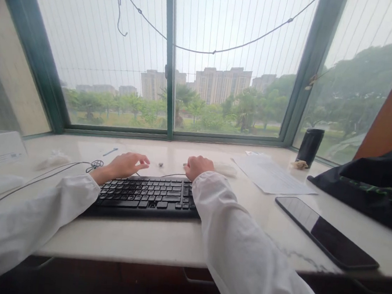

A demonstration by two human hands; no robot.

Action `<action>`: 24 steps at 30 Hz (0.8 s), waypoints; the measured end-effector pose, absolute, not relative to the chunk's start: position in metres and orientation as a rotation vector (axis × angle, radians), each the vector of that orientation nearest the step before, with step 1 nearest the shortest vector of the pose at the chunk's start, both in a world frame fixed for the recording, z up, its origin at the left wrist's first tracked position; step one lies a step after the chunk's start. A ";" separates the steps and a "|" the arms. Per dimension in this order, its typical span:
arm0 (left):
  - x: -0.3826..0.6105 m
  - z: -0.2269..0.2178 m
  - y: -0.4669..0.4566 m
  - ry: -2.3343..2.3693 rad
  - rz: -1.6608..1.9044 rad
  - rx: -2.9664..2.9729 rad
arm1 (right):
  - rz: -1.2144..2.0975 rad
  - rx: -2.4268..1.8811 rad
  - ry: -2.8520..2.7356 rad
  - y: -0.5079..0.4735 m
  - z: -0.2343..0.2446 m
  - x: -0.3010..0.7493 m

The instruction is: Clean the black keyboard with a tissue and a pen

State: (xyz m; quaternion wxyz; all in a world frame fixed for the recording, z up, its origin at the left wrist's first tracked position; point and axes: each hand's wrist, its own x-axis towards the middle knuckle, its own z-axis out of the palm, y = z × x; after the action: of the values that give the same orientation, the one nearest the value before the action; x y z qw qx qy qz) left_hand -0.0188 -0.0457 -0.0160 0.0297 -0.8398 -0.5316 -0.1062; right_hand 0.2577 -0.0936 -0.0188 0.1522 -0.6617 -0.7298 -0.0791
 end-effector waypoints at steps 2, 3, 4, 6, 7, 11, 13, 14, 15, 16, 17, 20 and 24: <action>-0.010 -0.014 -0.034 -1.644 -0.232 -2.611 | -0.214 -1.877 -2.117 -0.094 -0.019 0.258; -0.005 -0.013 -0.027 -1.645 -0.203 -2.614 | -0.208 -1.867 -2.126 -0.094 -0.019 0.257; 0.002 -0.013 -0.019 -1.654 -0.177 -2.610 | -0.205 -1.862 -2.129 -0.095 -0.019 0.256; 0.014 -0.014 -0.002 -1.662 -0.140 -2.593 | -0.206 -1.867 -2.119 -0.095 -0.019 0.255; 0.020 -0.016 0.005 -1.668 -0.117 -2.586 | -0.209 -1.873 -2.110 -0.096 -0.019 0.254; 0.036 -0.023 0.024 -1.615 -0.103 -2.585 | -0.224 -1.884 -2.089 -0.097 -0.019 0.252; 0.038 -0.024 0.025 -1.573 -0.132 -2.582 | -0.223 -1.879 -2.096 -0.097 -0.019 0.252; 0.038 -0.023 0.023 -1.550 -0.155 -2.580 | -0.219 -1.875 -2.102 -0.098 -0.018 0.252; 0.037 -0.021 0.020 -1.526 -0.186 -2.579 | -0.215 -1.870 -2.107 -0.098 -0.018 0.251; 0.035 -0.018 0.016 -1.499 -0.223 -2.579 | -0.209 -1.864 -2.114 -0.098 -0.018 0.251; 0.033 -0.014 0.011 -1.466 -0.266 -2.580 | -0.205 -1.859 -2.119 -0.099 -0.018 0.250; 0.025 -0.002 -0.010 -1.344 -0.392 -2.599 | -0.197 -1.839 -2.129 -0.101 -0.018 0.247; 0.012 0.000 -0.048 -1.000 -0.632 -2.731 | -0.206 -1.783 -2.140 -0.106 -0.019 0.239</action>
State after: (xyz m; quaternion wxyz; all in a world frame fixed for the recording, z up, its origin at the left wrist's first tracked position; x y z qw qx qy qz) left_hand 0.0119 -0.0480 -0.0001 0.0828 -0.9145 -0.3349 -0.2115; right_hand 0.2388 -0.1056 -0.0188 0.1734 -0.6287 -0.7546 -0.0727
